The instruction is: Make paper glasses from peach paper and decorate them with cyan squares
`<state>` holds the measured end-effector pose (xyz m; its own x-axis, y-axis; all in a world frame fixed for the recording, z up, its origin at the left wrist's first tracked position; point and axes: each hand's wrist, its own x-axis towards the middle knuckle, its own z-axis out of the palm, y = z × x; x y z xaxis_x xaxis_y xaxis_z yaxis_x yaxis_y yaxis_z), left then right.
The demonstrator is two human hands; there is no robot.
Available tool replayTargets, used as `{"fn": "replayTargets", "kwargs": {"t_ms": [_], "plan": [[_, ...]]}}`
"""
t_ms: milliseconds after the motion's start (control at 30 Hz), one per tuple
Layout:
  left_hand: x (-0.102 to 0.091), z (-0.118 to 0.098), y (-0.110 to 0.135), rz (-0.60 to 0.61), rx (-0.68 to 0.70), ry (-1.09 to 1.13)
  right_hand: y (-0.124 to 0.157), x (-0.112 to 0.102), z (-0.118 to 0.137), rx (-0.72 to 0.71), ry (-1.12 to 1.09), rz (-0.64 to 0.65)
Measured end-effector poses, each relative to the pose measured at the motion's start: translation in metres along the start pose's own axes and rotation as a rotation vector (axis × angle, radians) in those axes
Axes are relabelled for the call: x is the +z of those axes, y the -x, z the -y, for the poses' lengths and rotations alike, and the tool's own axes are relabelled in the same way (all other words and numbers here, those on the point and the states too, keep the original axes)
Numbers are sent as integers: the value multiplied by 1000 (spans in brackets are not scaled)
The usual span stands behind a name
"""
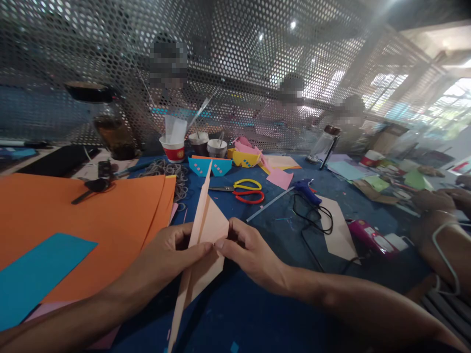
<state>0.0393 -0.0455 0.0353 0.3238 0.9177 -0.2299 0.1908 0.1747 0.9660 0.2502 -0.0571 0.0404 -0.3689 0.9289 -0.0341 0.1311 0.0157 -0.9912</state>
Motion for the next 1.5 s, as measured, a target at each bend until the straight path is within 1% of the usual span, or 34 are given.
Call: {"fn": "replayTargets", "kwargs": {"t_ms": [267,433,633,733,967,1067,1333,1500], "plan": [[1,-2,0,-11,3,-2,0,0,0,11,16,-17],[2,-1,-1,-51,3,30,-1,0,1,35,-58,-13],[3,-3,2,-19,-13,107,-3,0,2,63,-110,-22],[3,-5,2,-35,2,92,-3,-1,2,58,-101,-12],[3,-5,4,-36,9,52,-2,-1,5,106,-149,2],[2,-5,4,-34,28,62,-3,-1,5,103,-154,0],[1,-5,3,3,9,129,-4,-1,3,50,-68,-29],[5,-12,5,-24,4,157,-3,-1,1,14,-90,-10]]}}
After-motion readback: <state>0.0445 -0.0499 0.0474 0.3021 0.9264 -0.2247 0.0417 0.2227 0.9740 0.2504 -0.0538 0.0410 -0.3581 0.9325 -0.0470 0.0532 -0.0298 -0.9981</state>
